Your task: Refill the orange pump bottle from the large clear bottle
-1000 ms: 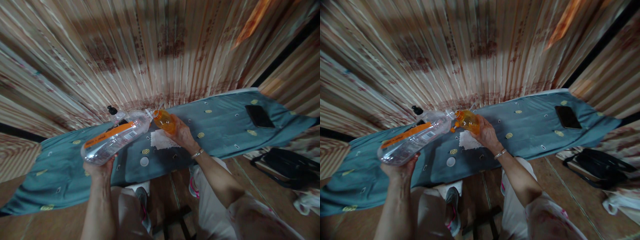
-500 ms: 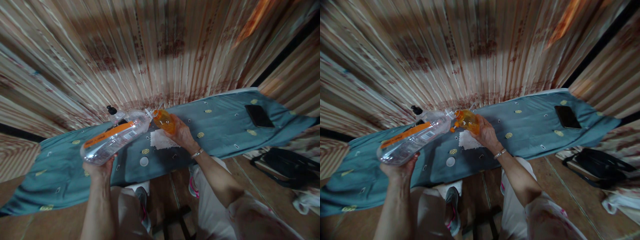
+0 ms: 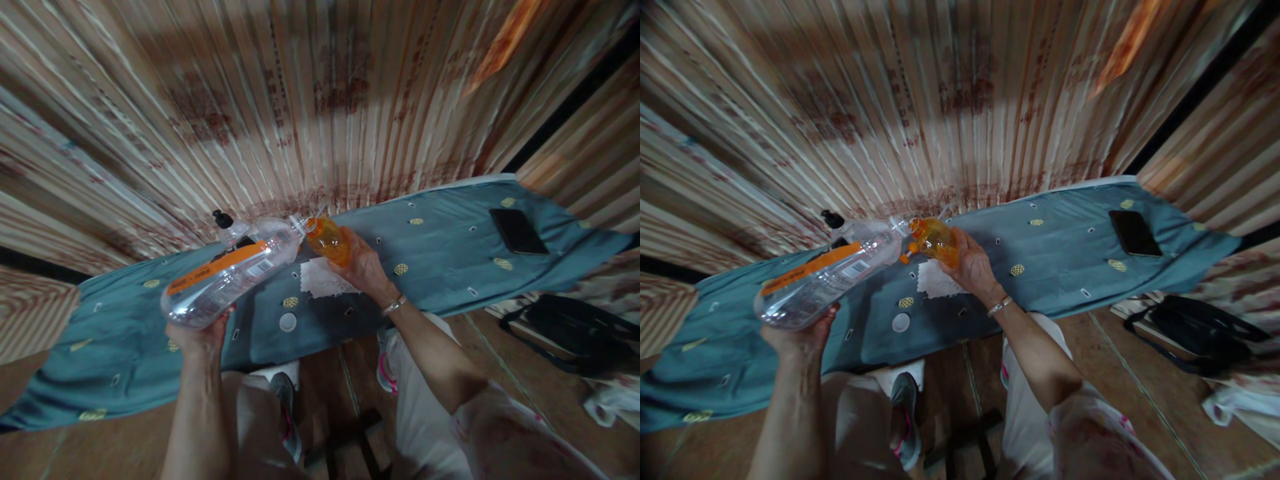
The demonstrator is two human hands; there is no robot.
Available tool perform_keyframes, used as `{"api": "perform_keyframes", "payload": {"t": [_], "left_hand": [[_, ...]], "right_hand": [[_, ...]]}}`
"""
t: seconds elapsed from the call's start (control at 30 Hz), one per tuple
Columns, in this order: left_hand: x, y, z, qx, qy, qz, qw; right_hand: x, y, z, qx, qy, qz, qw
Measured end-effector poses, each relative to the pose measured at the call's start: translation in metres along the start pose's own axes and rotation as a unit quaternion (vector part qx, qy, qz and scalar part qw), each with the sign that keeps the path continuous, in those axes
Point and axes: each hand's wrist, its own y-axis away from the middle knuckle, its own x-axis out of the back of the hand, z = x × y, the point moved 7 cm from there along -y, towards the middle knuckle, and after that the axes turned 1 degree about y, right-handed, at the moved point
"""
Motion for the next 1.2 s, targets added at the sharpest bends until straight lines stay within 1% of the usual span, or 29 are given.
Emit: {"api": "perform_keyframes", "payload": {"t": [0.07,0.17,0.3,0.47,0.63,0.83,1.03,1.2], "left_hand": [[0.0,0.0,-0.001,0.007,0.01,0.001,1.0],[-0.003,0.001,0.0,-0.002,0.019,-0.008,1.0],[-0.003,0.001,-0.003,0.002,0.015,-0.002,1.0],[-0.004,-0.001,-0.005,-0.002,0.017,-0.014,1.0],[-0.007,0.003,-0.004,0.016,0.022,-0.002,1.0],[-0.009,0.008,-0.003,0.036,0.033,0.029,0.998],[-0.012,0.004,-0.005,0.03,0.054,0.006,0.998],[-0.011,0.008,-0.005,0.045,0.056,0.034,0.997]], "right_hand": [[0.001,0.0,0.0,0.003,-0.002,0.004,1.0],[0.002,-0.001,-0.001,0.006,-0.002,0.005,1.0],[0.003,-0.001,-0.002,0.009,-0.003,0.011,1.0],[0.005,-0.002,-0.002,-0.001,-0.013,0.002,1.0],[0.008,-0.003,-0.002,-0.001,-0.008,-0.001,1.0],[0.006,-0.002,0.0,0.002,-0.006,0.009,1.0],[0.004,-0.002,0.003,-0.004,0.002,0.002,1.0],[0.005,-0.002,0.002,-0.005,0.0,-0.002,1.0]]}}
